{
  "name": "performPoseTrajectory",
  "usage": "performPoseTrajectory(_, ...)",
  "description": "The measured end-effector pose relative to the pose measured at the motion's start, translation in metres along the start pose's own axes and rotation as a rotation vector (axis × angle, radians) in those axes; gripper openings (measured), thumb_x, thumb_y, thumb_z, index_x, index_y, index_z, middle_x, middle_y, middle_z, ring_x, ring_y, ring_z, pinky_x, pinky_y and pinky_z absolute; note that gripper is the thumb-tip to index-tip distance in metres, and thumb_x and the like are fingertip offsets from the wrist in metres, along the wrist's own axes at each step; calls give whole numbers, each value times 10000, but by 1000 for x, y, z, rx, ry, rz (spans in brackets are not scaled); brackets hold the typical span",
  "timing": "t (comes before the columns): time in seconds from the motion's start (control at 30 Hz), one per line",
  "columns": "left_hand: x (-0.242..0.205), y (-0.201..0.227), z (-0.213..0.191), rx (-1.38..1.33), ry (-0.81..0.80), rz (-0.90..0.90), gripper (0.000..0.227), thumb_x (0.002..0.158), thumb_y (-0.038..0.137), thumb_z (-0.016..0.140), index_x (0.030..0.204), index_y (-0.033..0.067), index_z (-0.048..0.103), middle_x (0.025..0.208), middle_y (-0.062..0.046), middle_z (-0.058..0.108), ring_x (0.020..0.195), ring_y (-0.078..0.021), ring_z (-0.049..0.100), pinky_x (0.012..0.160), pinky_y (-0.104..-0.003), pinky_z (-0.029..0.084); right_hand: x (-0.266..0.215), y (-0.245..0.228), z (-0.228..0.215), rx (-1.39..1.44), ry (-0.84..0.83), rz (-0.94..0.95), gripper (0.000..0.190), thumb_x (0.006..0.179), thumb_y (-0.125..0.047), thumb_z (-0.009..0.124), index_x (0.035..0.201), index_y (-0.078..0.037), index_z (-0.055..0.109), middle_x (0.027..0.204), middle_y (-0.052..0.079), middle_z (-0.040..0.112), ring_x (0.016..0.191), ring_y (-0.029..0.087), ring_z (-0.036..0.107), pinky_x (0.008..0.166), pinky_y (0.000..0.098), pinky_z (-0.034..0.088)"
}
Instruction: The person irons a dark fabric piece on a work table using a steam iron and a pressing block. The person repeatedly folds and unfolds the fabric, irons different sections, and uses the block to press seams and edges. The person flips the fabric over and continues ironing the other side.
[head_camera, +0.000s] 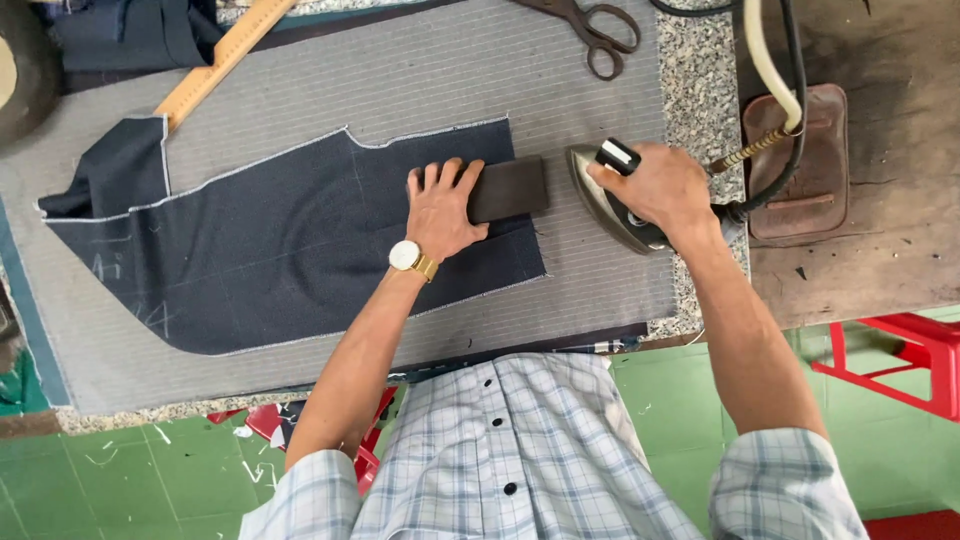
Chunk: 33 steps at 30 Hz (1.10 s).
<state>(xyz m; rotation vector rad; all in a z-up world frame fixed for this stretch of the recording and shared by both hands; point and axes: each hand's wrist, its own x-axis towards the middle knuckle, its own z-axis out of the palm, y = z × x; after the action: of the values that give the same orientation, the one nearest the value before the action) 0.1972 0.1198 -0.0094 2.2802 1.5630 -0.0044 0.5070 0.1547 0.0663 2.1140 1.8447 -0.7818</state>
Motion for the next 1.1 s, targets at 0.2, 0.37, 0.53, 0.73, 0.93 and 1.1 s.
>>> performPoseTrajectory(0.2, -3, -4, 2, 18, 15, 33, 980, 712, 442, 807, 1558, 193, 379, 1365, -100, 436, 1233, -303, 396, 1118, -580, 214, 14, 7, 19, 145, 188, 17, 752, 808, -821, 670, 1267, -226, 669, 935, 141, 746, 889, 362, 746, 732, 434, 596)
performPoseTrajectory(0.37, 3, -16, 5, 89, 45, 127, 978, 689, 479, 801, 1526, 154, 412, 1327, -121, 463, 1200, -309, 439, 1105, -579, 237, -6, 13, 35, 308, 650, -285, 609, 915, -592, 782, 1300, -136, 659, 932, 121, 695, 868, 336, 720, 694, 457, 579)
performPoseTrajectory(0.53, 40, -33, -34, 123, 43, 171, 945, 652, 461, 796, 1484, 134, 491, 1316, -127, 524, 1167, -328, 530, 1061, -601, 291, -2, 11, 35, 346, 875, -427, 419, 961, -401, 790, 1196, -67, 697, 995, 82, 653, 904, 287, 707, 751, 400, 574)
performPoseTrajectory(0.73, 98, -86, -59, 228, 61, -8, 926, 729, 456, 768, 1535, 118, 464, 1376, -192, 535, 1239, -411, 528, 1043, -711, 275, -9, 2, 122, 247, 980, -833, 216, 793, -246, 732, 1006, -229, 766, 951, 12, 700, 916, 234, 683, 842, 392, 518)
performPoseTrajectory(0.93, 34, -94, -60, 252, 508, 44, 489, 968, 229, 740, 1386, 35, 579, 1404, -210, 521, 1261, -399, 503, 1000, -525, 433, -66, -26, 152, 175, 274, -923, 328, 991, -291, 648, 1276, -129, 642, 1268, 98, 587, 1125, 274, 596, 866, 443, 528)
performPoseTrajectory(1.1, -103, -79, -29, -107, 382, 109, 436, 995, 375, 669, 1255, 25, 679, 1316, -209, 582, 1232, -417, 540, 944, -507, 448, -59, -18, 186, 281, 508, -920, 109, 947, -251, 712, 998, -180, 777, 1228, 38, 686, 1156, 262, 636, 840, 363, 486)
